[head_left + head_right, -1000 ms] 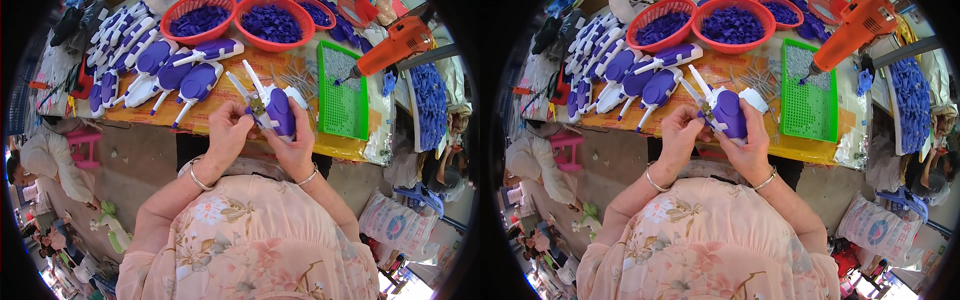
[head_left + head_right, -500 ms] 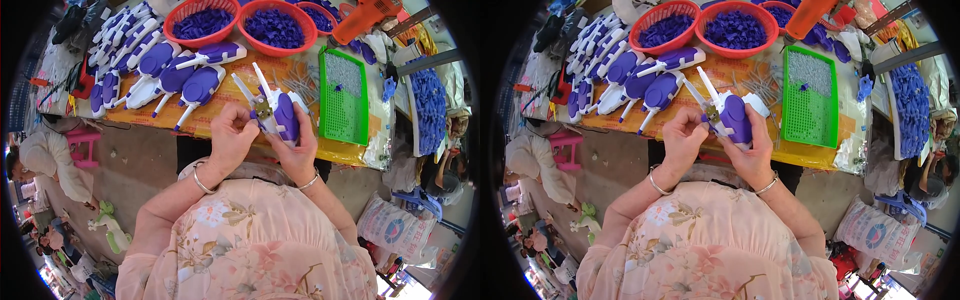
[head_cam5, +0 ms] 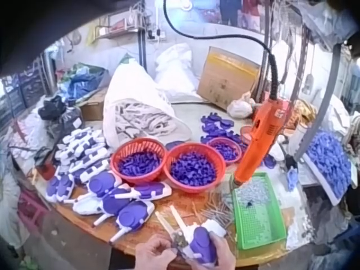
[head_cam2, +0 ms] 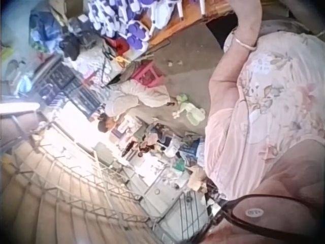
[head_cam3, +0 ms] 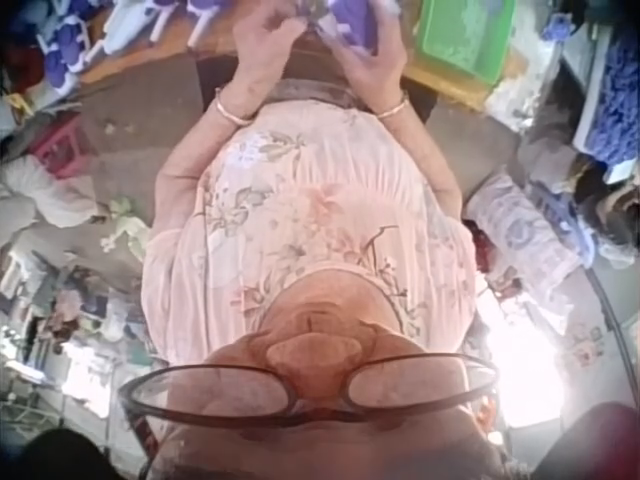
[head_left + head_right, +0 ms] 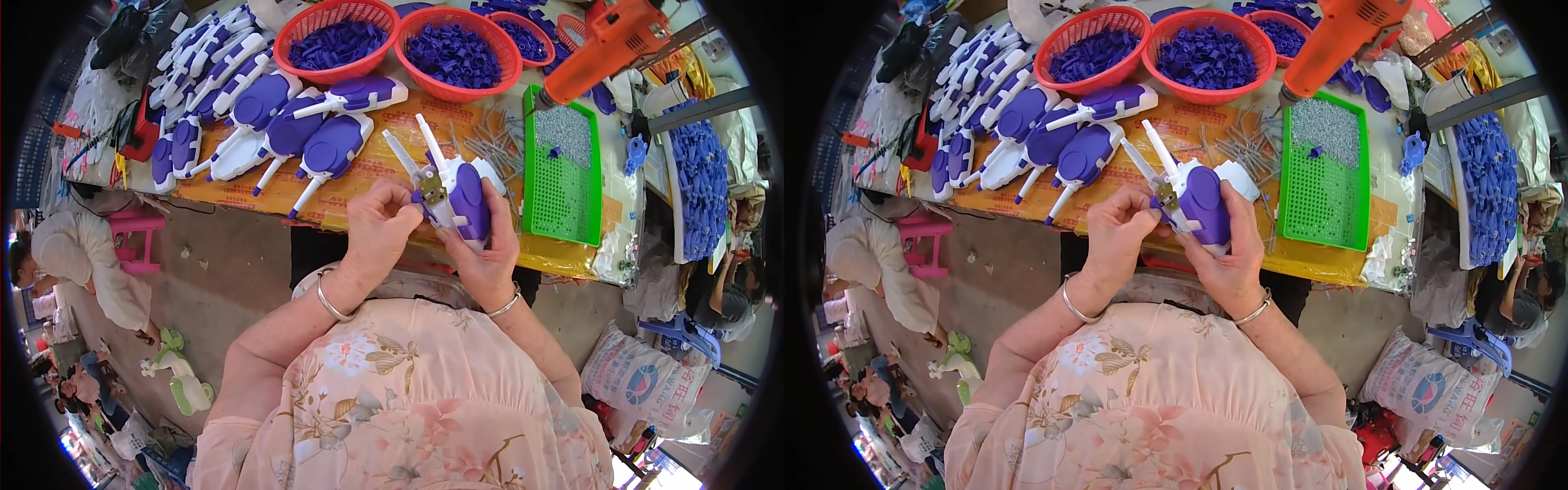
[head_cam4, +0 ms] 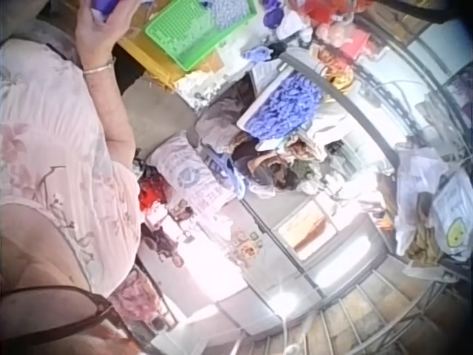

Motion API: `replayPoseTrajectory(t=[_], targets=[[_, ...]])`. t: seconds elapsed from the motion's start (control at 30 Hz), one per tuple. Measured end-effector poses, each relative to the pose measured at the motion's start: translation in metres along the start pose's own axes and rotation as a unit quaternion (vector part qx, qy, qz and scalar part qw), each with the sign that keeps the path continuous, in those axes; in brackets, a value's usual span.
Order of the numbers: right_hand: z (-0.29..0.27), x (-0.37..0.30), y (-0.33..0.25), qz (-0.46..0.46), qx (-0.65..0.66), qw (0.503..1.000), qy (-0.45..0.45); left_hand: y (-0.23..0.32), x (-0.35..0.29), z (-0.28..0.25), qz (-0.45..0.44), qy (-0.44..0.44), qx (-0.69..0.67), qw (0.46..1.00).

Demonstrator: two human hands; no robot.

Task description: Using a hot glue gun to assemble plastic toy components on a factory workbench.

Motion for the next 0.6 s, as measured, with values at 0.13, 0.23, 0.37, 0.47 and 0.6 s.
replayPoseTrajectory(t=[0.13,0.23,0.37,0.47,0.6], targets=[[0.001,0.003,-0.005,-0.022,-0.021,1.000,-0.004,-0.014,0.000,-0.001,-0.063,-0.012,-0.089,0.994],[0.001,0.003,-0.005,-0.018,-0.011,1.000,-0.005,-0.005,-0.001,0.005,-0.046,-0.034,-0.101,0.993],[0.001,0.001,-0.002,-0.008,0.012,1.000,-0.016,0.007,-0.005,0.017,-0.064,-0.039,-0.130,0.989],[0.004,-0.003,0.008,0.053,0.144,0.987,-0.057,0.024,-0.009,0.024,-0.007,-0.059,-0.077,0.995],[0.005,-0.004,0.012,0.113,0.228,0.963,-0.086,0.036,-0.019,0.036,-0.029,-0.076,-0.078,0.994]])
Point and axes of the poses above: each hand's wrist, its own x-axis towards the middle knuckle, its own z-axis out of the palm, y = z × x, the point moved 9 cm from there along x, towards the middle knuckle, and after that the axes turned 7 degrees about -x, right-handed, at the moved point
